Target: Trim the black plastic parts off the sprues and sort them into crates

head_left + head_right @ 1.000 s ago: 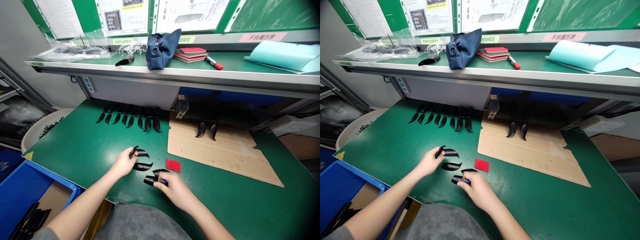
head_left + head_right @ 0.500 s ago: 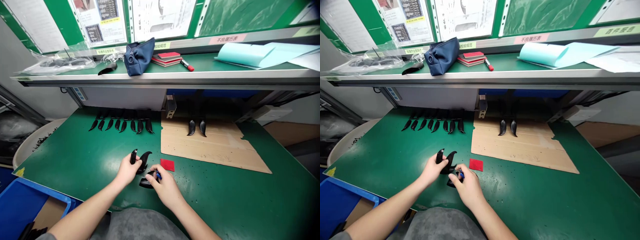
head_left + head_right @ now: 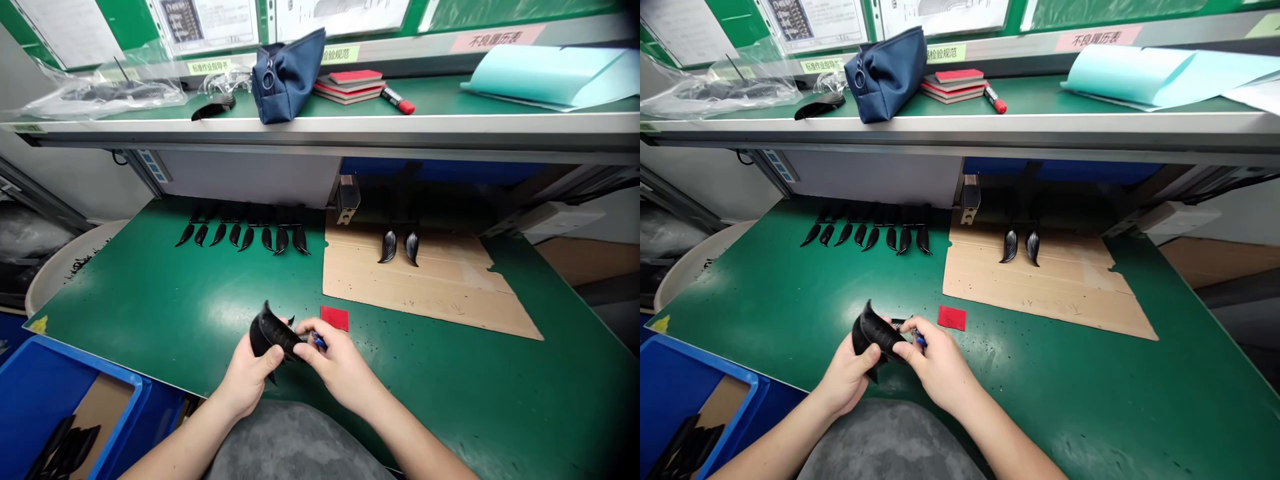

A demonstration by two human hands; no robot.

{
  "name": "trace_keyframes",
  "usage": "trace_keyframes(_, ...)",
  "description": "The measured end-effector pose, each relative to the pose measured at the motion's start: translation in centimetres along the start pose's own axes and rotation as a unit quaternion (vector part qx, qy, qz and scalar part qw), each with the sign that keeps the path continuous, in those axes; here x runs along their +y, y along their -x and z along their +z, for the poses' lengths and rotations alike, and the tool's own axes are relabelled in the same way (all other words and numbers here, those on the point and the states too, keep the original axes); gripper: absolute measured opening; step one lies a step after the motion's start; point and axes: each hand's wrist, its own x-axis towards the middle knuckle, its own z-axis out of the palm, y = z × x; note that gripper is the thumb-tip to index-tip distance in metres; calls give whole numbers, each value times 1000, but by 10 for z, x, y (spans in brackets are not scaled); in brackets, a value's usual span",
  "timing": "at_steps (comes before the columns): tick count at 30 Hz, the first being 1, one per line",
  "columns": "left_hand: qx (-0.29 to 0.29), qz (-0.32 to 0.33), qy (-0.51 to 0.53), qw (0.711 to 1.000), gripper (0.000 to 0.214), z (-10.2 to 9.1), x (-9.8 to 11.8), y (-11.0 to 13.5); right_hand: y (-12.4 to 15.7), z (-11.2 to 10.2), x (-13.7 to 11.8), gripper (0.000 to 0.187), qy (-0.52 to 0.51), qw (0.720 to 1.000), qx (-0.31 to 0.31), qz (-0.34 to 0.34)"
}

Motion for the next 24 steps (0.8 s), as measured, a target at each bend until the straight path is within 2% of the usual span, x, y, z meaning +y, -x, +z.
trace_keyframes(2, 49, 13, 58, 997, 43, 3, -1, 6, 7, 0, -2, 56, 33, 997, 33, -55)
trace_keyframes(5, 57, 25, 102, 993, 52, 6, 2, 15, 14, 3, -3, 68, 131, 981, 58, -128)
trace_keyframes(10, 56, 42, 95, 993, 50, 10, 6, 23, 16, 8, -6, 77, 224, 963, 96, -119)
trace_keyframes(15, 69, 44, 71, 994, 53, 9, 4, 25, 14, 9, -4, 76, 276, 947, 88, -137)
trace_keyframes(20, 58, 53, 42, 996, 51, 2, 3, 24, 12, 9, 2, 69, 271, 947, 66, -158)
trace_keyframes(24, 53, 59, 29, 996, 50, 1, 3, 24, 10, 6, 5, 62, 139, 976, -24, -167)
